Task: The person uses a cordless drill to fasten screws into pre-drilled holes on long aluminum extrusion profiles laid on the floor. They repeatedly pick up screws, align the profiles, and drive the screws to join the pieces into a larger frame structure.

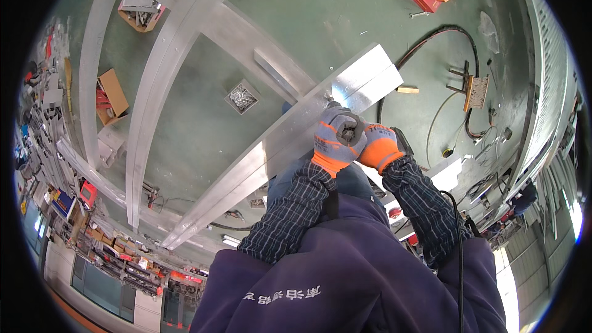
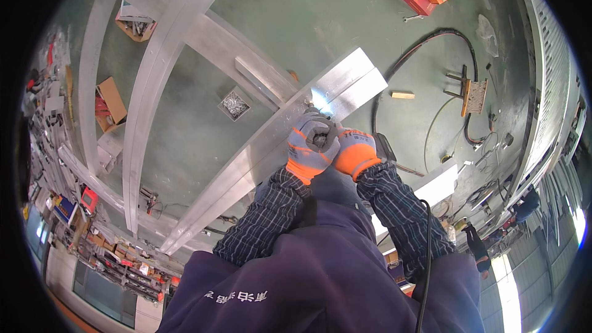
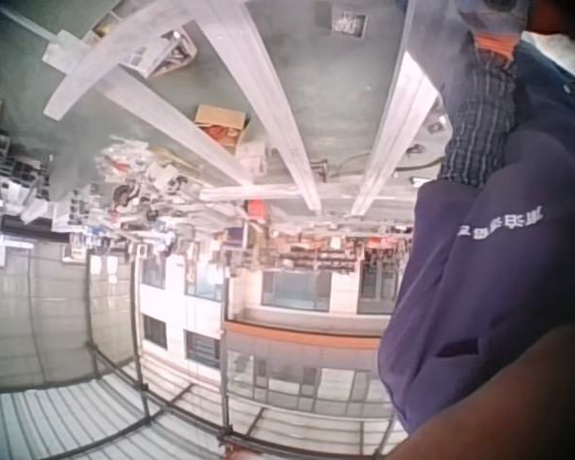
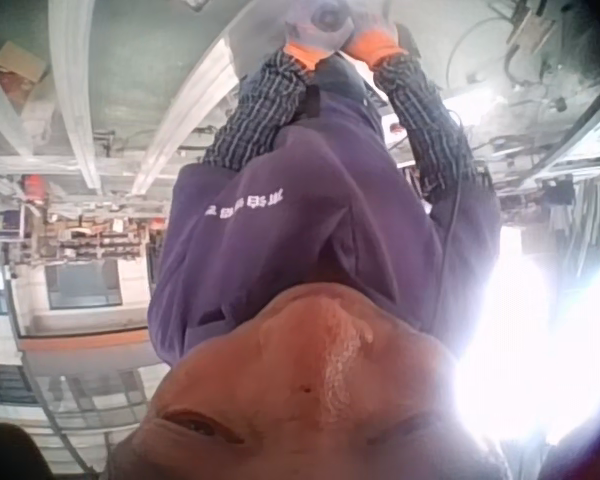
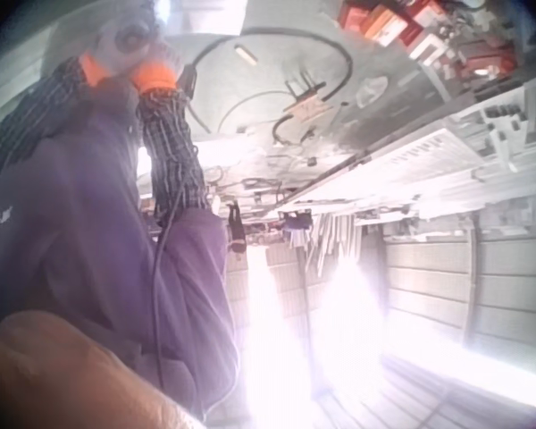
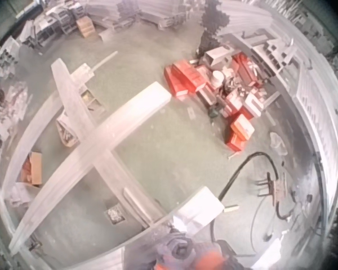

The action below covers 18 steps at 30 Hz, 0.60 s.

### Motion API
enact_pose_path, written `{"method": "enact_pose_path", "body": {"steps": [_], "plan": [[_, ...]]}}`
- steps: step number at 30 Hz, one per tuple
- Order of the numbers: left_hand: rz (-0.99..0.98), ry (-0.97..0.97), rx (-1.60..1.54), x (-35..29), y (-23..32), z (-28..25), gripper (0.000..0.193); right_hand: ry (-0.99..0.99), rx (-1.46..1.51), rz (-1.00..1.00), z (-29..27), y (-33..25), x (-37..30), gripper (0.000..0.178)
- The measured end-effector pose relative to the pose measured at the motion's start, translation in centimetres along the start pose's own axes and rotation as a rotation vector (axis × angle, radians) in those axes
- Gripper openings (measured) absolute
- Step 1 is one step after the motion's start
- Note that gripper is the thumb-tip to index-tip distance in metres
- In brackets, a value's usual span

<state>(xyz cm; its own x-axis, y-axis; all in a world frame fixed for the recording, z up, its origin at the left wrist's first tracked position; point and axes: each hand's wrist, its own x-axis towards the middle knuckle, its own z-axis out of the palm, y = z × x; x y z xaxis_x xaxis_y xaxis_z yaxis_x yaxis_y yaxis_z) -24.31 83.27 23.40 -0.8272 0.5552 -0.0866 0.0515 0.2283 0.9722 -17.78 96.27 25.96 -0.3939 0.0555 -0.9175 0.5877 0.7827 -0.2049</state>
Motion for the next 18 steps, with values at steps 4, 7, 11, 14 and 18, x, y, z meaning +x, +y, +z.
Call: {"method": "enact_pose_path", "body": {"steps": [4, 7, 11, 14, 18], "plan": [[-0.022, 0.04, -0.081, -0.5, -1.0, 0.6, 0.024, -0.042, -0.162, -0.04, -3.8, -1.7, -0.4, 0.052], [-0.042, 0.17, -0.082, 0.4, 0.8, 0.6, 0.022, -0.069, -0.192, -0.041, -4.8, -1.7, 0.2, 0.05], [-0.034, 0.178, -0.056, 0.9, 0.4, 1.5, 0.019, -0.041, -0.204, -0.077, -5.4, -0.8, 0.6, 0.057], [-0.076, 0.121, -0.044, 1.1, 0.8, 1.7, 0.02, -0.061, -0.153, -0.057, -5.0, -0.2, 0.4, 0.073], [0.033, 0.097, -0.049, 0.9, 0.5, 1.3, 0.02, -0.013, -0.135, -0.037, -2.2, 0.8, 0.6, 0.077]]}}
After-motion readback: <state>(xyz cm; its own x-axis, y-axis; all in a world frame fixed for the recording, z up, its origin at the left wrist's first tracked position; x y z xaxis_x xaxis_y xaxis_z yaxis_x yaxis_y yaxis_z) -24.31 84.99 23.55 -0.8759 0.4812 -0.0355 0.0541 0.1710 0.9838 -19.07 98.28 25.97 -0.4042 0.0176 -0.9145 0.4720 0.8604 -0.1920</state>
